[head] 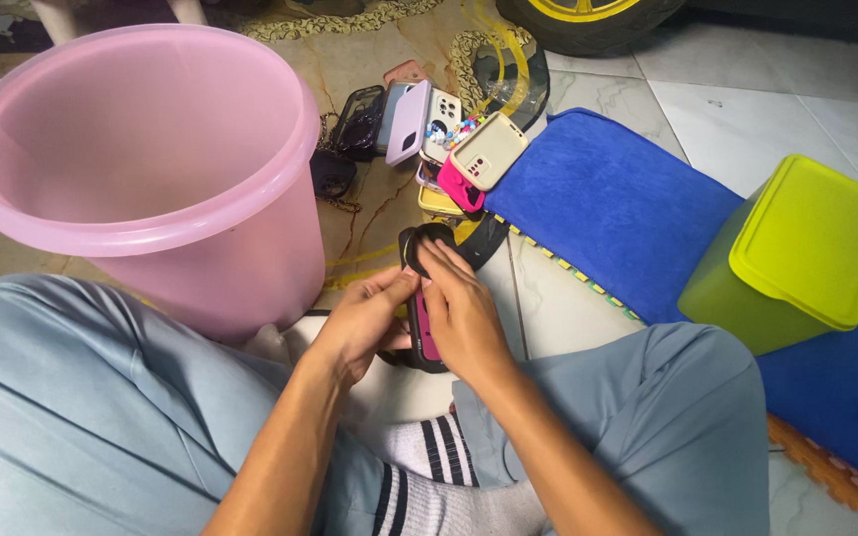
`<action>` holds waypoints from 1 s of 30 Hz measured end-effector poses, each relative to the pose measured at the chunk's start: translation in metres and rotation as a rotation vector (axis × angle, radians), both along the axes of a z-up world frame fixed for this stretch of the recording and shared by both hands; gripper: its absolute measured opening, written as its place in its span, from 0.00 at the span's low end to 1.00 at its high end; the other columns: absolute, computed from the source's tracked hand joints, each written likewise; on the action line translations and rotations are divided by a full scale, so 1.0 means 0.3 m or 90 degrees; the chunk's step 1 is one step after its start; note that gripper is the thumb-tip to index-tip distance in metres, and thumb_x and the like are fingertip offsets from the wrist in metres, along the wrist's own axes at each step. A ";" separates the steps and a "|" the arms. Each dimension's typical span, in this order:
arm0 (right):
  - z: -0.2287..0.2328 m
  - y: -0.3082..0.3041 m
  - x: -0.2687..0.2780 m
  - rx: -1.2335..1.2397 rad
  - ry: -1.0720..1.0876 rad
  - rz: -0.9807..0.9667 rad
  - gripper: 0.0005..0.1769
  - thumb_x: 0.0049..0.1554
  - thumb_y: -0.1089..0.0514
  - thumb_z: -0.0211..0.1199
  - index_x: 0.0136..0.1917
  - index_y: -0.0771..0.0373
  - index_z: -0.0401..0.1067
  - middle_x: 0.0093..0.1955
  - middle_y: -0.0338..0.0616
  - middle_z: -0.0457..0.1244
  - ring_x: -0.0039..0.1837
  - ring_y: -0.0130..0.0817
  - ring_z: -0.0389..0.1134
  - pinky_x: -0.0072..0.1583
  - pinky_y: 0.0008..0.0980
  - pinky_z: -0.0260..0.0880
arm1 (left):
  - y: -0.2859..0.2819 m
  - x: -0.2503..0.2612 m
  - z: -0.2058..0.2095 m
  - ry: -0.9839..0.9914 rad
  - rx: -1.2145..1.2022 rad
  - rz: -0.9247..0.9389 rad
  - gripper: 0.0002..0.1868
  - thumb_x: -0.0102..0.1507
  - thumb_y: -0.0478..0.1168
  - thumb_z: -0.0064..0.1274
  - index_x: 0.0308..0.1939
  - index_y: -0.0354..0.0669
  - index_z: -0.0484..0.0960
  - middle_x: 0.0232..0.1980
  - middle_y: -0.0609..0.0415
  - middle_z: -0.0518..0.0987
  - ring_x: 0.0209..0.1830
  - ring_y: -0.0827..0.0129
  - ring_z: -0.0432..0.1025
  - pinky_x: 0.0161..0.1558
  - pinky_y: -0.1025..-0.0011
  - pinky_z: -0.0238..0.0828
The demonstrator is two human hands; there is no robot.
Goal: The person sits on the floor and wipes several phone cases with a cloth, handling them one at a time. After wiping each case, the person places it into a pink bucket. The person repeats this process for multiple cases of different colors.
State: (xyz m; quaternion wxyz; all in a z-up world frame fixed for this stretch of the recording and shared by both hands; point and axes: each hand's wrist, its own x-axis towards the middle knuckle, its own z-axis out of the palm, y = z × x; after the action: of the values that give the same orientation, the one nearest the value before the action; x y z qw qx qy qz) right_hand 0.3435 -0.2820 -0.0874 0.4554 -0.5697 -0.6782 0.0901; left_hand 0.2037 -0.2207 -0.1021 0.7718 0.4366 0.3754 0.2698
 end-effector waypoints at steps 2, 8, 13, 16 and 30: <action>0.002 -0.031 -0.006 -0.001 -0.003 0.027 0.24 0.62 0.69 0.49 0.70 0.72 0.68 0.71 0.61 0.63 0.77 0.58 0.61 0.73 0.44 0.61 | -0.001 0.004 0.001 -0.018 0.002 0.058 0.17 0.70 0.52 0.44 0.50 0.49 0.83 0.37 0.62 0.82 0.22 0.79 0.73 0.25 0.78 0.72; 0.008 -0.098 -0.038 0.001 -0.078 0.042 0.25 0.60 0.69 0.49 0.70 0.73 0.65 0.73 0.62 0.61 0.77 0.59 0.58 0.75 0.45 0.58 | 0.015 -0.002 0.026 0.012 -0.013 0.104 0.20 0.71 0.57 0.41 0.49 0.53 0.86 0.32 0.63 0.80 0.20 0.80 0.70 0.23 0.79 0.66; -0.005 0.003 0.004 -0.027 -0.069 -0.001 0.24 0.61 0.68 0.49 0.71 0.74 0.64 0.73 0.63 0.59 0.77 0.59 0.57 0.74 0.44 0.57 | -0.013 0.016 0.008 0.054 0.003 0.070 0.19 0.70 0.54 0.44 0.48 0.48 0.86 0.31 0.63 0.81 0.20 0.78 0.69 0.24 0.77 0.67; -0.005 0.010 -0.011 -0.040 -0.061 0.018 0.24 0.61 0.68 0.49 0.70 0.74 0.65 0.73 0.63 0.60 0.77 0.58 0.57 0.75 0.43 0.57 | -0.010 0.018 -0.004 0.049 0.033 0.146 0.16 0.68 0.50 0.46 0.49 0.51 0.87 0.32 0.63 0.83 0.22 0.79 0.71 0.26 0.77 0.69; -0.056 0.074 0.022 -0.088 -0.097 -0.054 0.22 0.63 0.61 0.53 0.68 0.73 0.67 0.72 0.62 0.60 0.74 0.60 0.58 0.73 0.46 0.57 | 0.000 0.023 -0.047 0.062 0.067 0.152 0.19 0.72 0.49 0.44 0.41 0.41 0.86 0.28 0.58 0.78 0.22 0.76 0.65 0.26 0.73 0.62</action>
State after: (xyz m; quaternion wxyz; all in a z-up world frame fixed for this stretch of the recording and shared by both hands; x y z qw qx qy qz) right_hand 0.3499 -0.2597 -0.1041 0.3656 -0.6331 -0.6784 0.0734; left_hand 0.2105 -0.2208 -0.1164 0.6911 0.4415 0.4471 0.3572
